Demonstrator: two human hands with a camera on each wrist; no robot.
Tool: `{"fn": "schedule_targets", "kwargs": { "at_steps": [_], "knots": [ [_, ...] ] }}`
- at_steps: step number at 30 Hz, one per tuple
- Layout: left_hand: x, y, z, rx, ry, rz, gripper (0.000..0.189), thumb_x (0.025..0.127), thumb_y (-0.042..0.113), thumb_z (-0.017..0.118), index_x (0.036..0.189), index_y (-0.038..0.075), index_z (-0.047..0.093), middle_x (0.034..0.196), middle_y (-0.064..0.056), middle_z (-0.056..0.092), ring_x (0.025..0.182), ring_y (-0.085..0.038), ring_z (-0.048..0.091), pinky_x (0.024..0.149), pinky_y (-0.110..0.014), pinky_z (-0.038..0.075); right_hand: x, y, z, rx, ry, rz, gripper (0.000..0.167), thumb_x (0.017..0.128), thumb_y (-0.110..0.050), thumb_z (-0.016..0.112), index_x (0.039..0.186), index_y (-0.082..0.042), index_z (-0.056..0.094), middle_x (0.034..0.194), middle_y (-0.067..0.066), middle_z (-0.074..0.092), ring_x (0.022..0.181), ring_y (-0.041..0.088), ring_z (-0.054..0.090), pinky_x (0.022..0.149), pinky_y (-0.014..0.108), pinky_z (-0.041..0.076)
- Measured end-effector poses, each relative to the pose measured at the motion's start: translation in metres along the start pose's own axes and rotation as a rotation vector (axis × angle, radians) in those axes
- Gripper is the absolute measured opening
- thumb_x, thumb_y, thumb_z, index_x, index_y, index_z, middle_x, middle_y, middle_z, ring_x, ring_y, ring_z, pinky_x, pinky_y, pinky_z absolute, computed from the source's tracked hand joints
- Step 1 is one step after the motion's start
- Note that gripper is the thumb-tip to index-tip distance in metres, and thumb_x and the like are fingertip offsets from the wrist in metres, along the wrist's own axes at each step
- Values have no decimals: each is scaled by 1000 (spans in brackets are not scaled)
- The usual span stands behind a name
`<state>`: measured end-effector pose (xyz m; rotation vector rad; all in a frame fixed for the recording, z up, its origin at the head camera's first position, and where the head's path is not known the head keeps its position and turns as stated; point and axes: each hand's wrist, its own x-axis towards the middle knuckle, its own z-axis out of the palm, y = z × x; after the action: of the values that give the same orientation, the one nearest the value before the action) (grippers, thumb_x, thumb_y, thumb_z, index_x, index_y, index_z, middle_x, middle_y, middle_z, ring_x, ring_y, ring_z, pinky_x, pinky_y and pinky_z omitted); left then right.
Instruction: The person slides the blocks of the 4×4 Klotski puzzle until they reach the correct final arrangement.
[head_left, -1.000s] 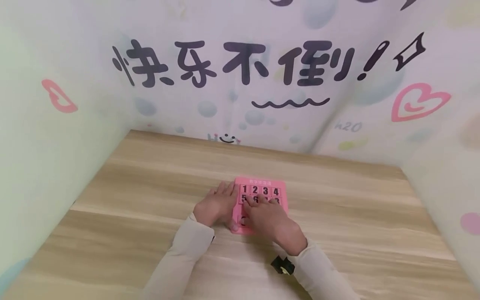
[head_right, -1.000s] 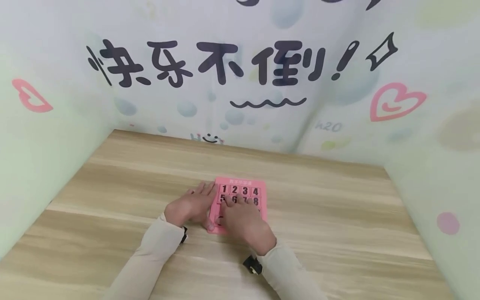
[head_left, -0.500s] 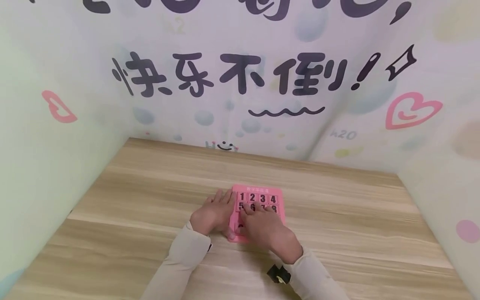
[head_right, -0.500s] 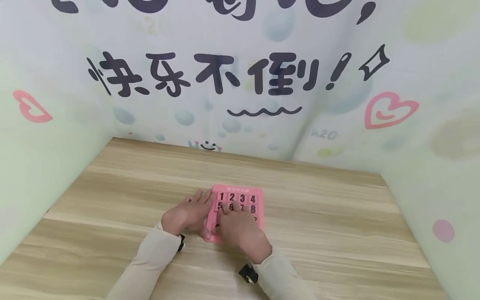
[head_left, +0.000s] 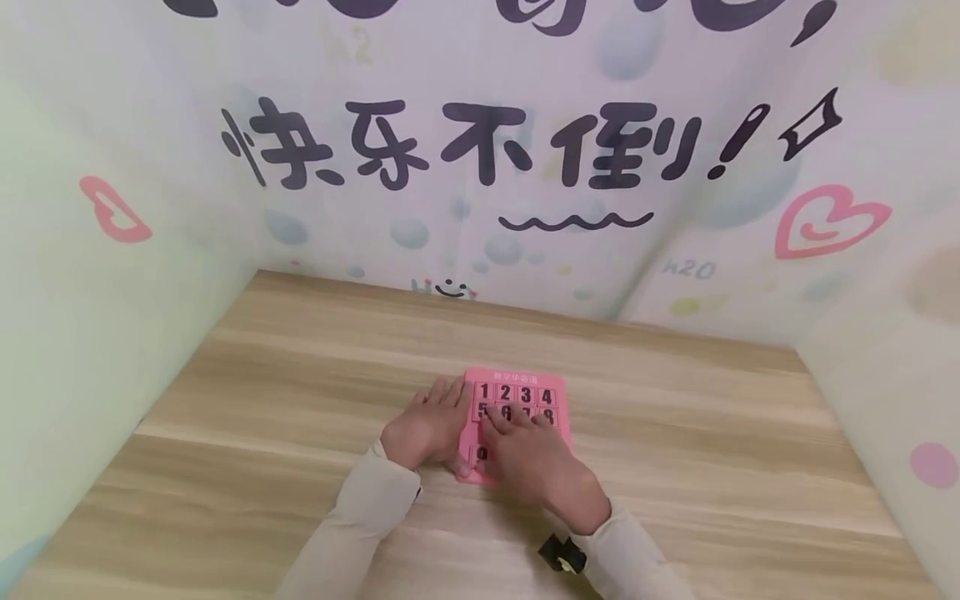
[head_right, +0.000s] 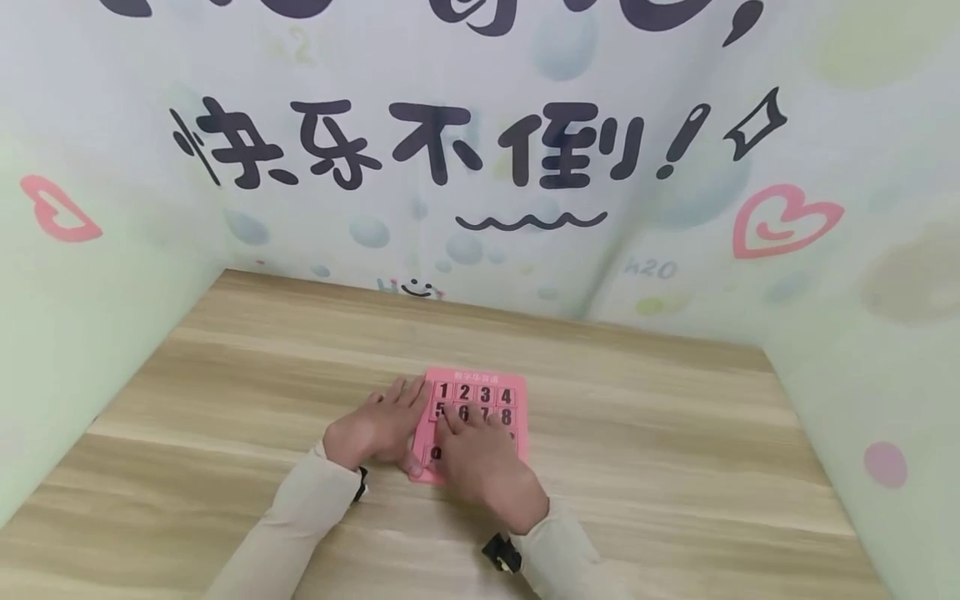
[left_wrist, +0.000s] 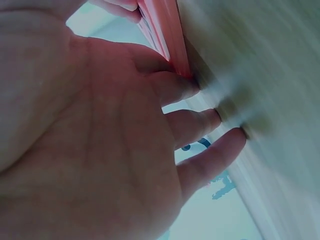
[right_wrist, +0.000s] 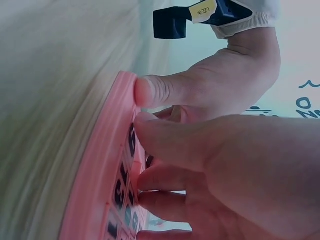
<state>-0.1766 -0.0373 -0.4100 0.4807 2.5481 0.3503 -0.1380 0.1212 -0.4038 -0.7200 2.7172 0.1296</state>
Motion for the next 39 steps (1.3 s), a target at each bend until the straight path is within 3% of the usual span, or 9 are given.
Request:
{"fn": "schedule_targets", "kwargs": {
  "at_steps": [4,10,16,27,39],
  "knots": [
    [4,-5,2,-4,-5,31,119,70,42,86,158,3,17,167,-13,11,153,-36,6,123,-51,16,-3,4,6,-14,37,-24,55,103,-37,48,153,-15,40,162,3,30,148,34,28,114,58,34],
    [9,-13,1,-4,-5,73,120,72,45,85,159,4,13,167,-12,8,153,-36,3,123,-52,14,-16,5,16,-10,161,-74,56,103,-41,48,151,-15,42,159,4,35,147,36,31,113,57,36],
    [8,-13,1,7,-23,70,117,75,45,83,159,4,13,167,-13,7,153,-36,3,123,-51,14,-30,1,26,-40,233,-139,61,100,-52,49,148,-15,48,154,3,45,143,35,38,111,54,39],
    [7,-5,-1,29,-2,66,117,73,40,84,157,-2,14,165,-19,8,151,-44,5,123,-51,13,-36,-5,31,-55,168,-142,57,100,-52,46,147,-19,50,154,1,44,146,32,35,114,54,36],
    [6,1,-2,70,10,57,115,71,38,85,155,-6,19,163,-23,15,147,-51,14,119,-52,26,-38,-10,31,-77,192,-150,56,102,-48,47,146,-14,51,153,3,46,144,32,37,112,50,39]
  ]
}}
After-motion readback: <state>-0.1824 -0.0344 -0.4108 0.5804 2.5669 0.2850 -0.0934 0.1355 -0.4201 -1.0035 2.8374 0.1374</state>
